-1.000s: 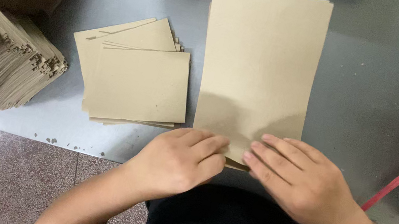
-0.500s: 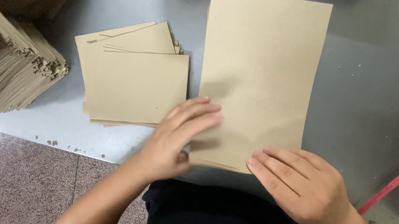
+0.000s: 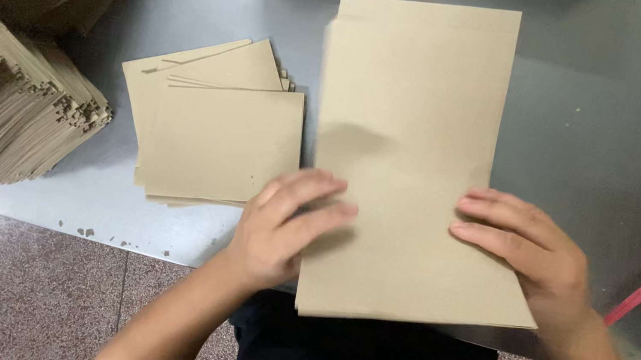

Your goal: The person folds large kraft paper sheets in half on a metal worktable, creases the fold by hand, and stacks the folded sheets to the side. They gather a stack of folded sheets, secure it with a rubber band, and continue folding more sheets.

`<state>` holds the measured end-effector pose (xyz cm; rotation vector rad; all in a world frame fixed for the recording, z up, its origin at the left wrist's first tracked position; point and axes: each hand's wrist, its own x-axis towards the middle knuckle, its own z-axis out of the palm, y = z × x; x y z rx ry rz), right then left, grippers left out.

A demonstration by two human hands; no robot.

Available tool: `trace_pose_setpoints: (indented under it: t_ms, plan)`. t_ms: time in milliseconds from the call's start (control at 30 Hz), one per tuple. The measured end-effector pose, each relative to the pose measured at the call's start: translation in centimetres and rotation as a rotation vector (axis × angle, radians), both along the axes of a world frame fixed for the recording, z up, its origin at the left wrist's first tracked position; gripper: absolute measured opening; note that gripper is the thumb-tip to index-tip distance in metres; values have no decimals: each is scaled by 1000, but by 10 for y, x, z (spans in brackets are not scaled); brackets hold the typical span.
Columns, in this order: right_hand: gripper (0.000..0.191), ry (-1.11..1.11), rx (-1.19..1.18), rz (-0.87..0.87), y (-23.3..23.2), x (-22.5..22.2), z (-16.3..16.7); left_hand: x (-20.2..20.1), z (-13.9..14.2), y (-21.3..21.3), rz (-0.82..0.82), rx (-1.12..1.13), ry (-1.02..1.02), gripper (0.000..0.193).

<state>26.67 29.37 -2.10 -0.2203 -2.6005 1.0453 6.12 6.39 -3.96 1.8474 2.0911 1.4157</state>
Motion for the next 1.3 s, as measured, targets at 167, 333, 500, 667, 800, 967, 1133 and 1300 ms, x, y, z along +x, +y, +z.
trace_pose_setpoints:
  t_ms: [167,333,500,667,800,967,1133,1300]
  plan:
    - [25,119,-30,11,-4,4,-11,-3,0,1,-36,-83,-167,31]
    - [41,-162,-9,-301,-3,-2,-11,-4,4,9,73,-172,-348,41]
    - [63,-92,-226,-492,-12,-22,-21,0,5,26,443,-510,-593,86]
    - [51,-170,-53,-480,-13,-31,-12,-8,4,35,401,-397,-362,47]
    - [29,-126,736,-357,-23,-35,4,-7,12,31,358,-424,-78,41]
    - [43,-32,539,138,-40,-42,5,-3,23,29,366,-623,55,65]
    - [40,-202,586,-3,-19,-8,9,-15,30,19,344,-571,145,74]
    - [52,-153,696,-142,-13,18,20,-16,31,17,64,-277,347,45]
